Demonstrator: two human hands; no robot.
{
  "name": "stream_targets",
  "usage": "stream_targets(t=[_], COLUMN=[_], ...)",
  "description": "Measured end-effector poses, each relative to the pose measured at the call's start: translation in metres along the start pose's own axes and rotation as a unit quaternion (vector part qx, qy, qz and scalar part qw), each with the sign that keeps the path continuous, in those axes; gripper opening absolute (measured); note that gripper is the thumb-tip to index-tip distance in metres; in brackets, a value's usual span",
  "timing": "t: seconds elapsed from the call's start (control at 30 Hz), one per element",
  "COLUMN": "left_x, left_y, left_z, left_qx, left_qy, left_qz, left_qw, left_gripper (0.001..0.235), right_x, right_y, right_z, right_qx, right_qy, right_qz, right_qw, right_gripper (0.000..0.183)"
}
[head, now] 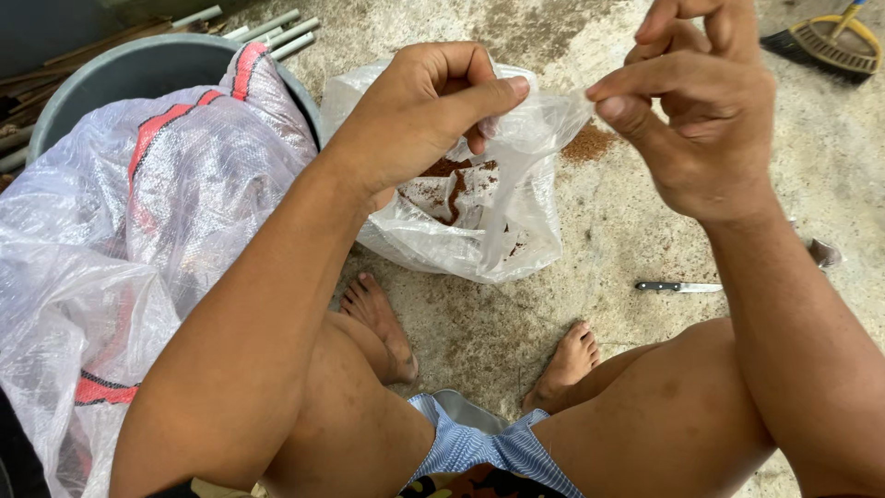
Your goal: The person scoops a brown powder from a large plastic bag into small clear plastic bags using their hands. They then tie the top of each small bag and place it on the floor next to others.
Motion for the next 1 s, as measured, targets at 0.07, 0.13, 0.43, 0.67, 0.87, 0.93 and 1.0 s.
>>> stream_targets(t=[0.07, 0.13, 0.43, 0.67, 0.87, 0.93, 1.0], left_x=[0.004, 0.007, -0.033, -0.021, -0.05, -0.052, -0.05], left_y=[-0.004, -0.008, -0.022, -0.052, -0.067, -0.068, -0.068], left_z=[-0.005, -0.008, -0.041, -0.086, -0.076, -0.076, -0.081], left_qx=[0.001, 0.002, -0.037, -0.119, -0.072, -0.077, -0.101], left_qy=[-0.027, -0.009, -0.051, 0.02, 0.064, 0.103, 0.121], left_qz=[-0.036, -0.049, 0.174, 0.116, 0.18, 0.19, 0.179], left_qw=[0.999, 0.999, 0.983, 0.986, 0.979, 0.973, 0.971], left_gripper=[0.022, 0.022, 0.018, 0.011, 0.009, 0.013, 0.018], right_x=[-0.009, -0.003, -0.076, -0.248, -0.255, -0.258, -0.253], right_y=[0.0, -0.001, -0.037, -0.278, -0.352, -0.329, -0.272], right_z=[0.005, 0.018, 0.063, 0.075, 0.098, 0.074, 0.035], right_qx=[0.013, 0.057, 0.166, 0.318, 0.02, -0.073, -0.103], right_qy=[0.042, 0.06, 0.119, -0.207, 0.054, 0.059, 0.052], right_qz=[0.082, 0.082, 0.28, 0.6, 0.728, 0.721, 0.634], right_qw=[0.996, 0.993, 0.938, 0.705, 0.684, 0.687, 0.765], right_gripper=[0.005, 0.006, 0.036, 0.091, 0.048, 0.037, 0.031])
Point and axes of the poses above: each hand's wrist, its own y-axis towards the middle knuckle, its own z-axis out of the palm, x = y × z, the point moved 10 cm from there along y, towards the middle knuckle, and after that the axes turned 7 degrees about -x, right-handed, at the moved point
